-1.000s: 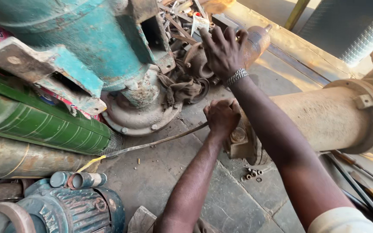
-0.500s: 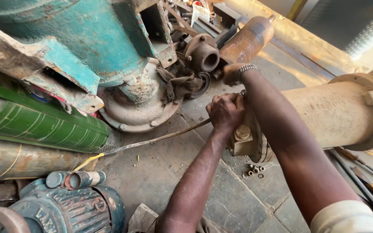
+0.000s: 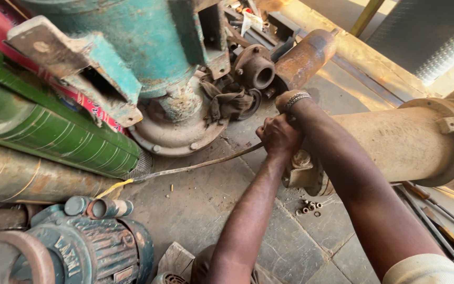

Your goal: The person sits on the floor of a repair workshop and disassembles a mud-caked submersible pump. They loosen and remove bolts by hand and with a spanner, pry at the pump casing with a metal bar, tap it with a hammer, and finally pull the casing apart to expose the inner components.

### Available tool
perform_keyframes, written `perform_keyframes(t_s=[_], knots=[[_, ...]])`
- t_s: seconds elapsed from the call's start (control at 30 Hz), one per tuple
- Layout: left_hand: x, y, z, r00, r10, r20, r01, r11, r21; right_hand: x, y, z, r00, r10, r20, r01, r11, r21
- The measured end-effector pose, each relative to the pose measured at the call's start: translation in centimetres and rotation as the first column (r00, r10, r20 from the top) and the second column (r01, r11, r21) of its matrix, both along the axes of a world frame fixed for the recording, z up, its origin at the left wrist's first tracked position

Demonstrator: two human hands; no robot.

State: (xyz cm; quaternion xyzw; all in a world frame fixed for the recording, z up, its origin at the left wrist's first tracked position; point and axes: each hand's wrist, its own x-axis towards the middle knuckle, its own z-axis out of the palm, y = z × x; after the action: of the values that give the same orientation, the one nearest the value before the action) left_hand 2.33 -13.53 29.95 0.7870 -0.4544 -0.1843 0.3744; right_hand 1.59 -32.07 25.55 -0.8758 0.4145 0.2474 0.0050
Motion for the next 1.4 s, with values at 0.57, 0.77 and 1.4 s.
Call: perform_keyframes(t_s=[0.57,0.77,1.4], knots=[[-0.1,-1.3,-3.7,0.997,0.011,0.073,-0.015,0.998,0.056,0.1,2.1,1.4,0.994,-0.08,-0.076,0.083,0.996,0.038],[0.0,-0.5,-1.9,0.997,0.031,0.073,-0.032,0.999,0.022,-0.1,1.3,0.9,0.998,0.014,0.057,-0.022,0.99,0.142],[-0.3,-0.6,-1.3,0.998,0.053,-0.038,-0.048,0.991,0.123,-17.3,3.6,10.2,-0.162,-0.558,0.814,-0.088,0.83,0.551]])
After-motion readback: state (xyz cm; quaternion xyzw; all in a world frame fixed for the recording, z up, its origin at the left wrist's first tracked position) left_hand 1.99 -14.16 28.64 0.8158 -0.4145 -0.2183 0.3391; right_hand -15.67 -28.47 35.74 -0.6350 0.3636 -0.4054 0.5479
